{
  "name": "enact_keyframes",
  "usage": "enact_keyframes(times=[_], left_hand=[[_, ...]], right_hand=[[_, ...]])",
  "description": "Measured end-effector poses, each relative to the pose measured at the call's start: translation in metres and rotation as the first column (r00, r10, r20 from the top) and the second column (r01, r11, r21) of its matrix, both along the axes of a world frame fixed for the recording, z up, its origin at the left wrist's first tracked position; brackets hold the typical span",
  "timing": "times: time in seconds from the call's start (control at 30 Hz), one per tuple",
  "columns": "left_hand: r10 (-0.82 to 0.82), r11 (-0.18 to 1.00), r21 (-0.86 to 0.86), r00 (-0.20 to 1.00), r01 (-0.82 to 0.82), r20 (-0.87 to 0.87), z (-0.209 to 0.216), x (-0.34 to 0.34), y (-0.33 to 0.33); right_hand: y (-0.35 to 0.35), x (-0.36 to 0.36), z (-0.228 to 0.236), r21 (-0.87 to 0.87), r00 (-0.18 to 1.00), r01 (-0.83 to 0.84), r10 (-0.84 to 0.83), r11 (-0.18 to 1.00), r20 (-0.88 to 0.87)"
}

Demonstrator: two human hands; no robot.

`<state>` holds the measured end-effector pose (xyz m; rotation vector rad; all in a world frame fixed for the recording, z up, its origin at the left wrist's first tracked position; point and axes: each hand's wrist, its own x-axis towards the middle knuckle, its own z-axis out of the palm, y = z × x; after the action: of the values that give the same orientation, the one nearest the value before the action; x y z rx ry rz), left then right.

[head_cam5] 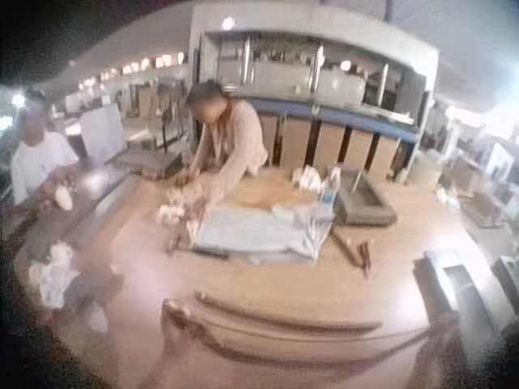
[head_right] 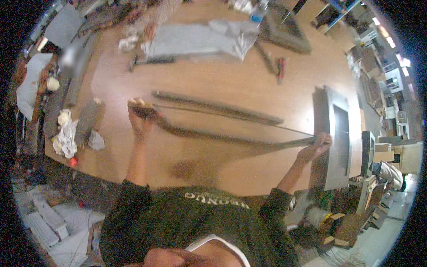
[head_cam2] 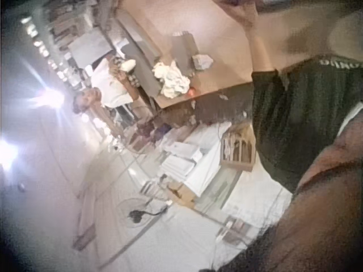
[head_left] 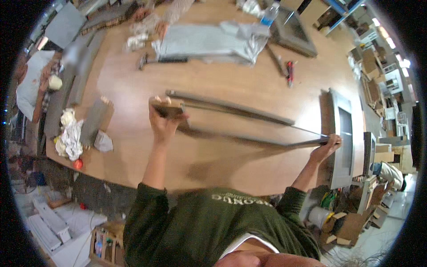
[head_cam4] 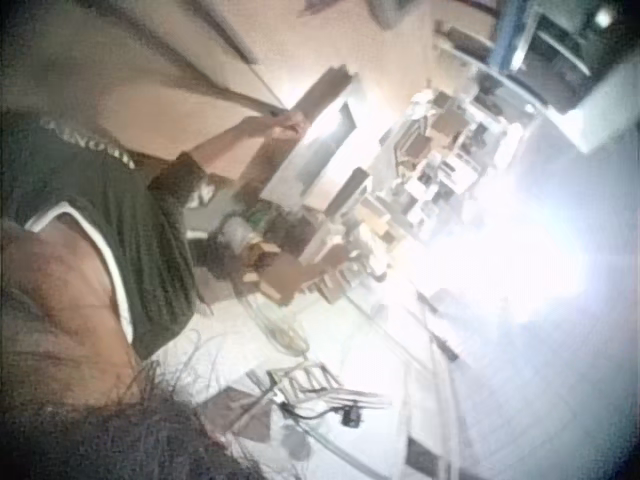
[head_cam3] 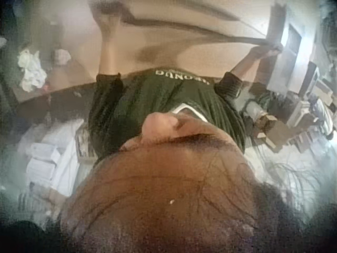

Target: The person assembles wooden frames by fitting together grey pieces with dowels and wiping the finished joints with a white cloth.

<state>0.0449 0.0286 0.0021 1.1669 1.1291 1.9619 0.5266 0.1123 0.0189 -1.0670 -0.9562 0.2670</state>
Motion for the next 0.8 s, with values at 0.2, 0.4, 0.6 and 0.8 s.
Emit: enact_keyframes(times=[0.2, 0.4, 0.6, 0.8], left_hand=[[0.047, 0.994, 0.101, 0.999, -0.048, 0.006, 0.072, -0.001, -0.016], [-0.023, 0.999, 0.026, 1.000, 0.022, 0.005, -0.021, -0.031, -0.028], [-0.055, 0.984, -0.170, 0.998, 0.049, -0.031, -0.006, 0.002, -0.033], [0.006, 1.000, 0.024, 0.999, -0.007, 0.032, 0.072, 0.028, -0.043]], right_hand=[[-0.015, -0.035, 0.096, -0.145, 0.987, 0.060, -0.080, 0.988, -0.139], [-0.010, 0.017, 0.000, -0.105, 0.955, -0.295, 0.295, 0.950, -0.014], [-0.017, -0.001, -0.011, -0.137, 0.993, -0.090, 0.099, 0.987, 0.061], [-0.007, 0.044, -0.009, -0.143, 0.996, -0.015, 0.003, 0.990, -0.087]])
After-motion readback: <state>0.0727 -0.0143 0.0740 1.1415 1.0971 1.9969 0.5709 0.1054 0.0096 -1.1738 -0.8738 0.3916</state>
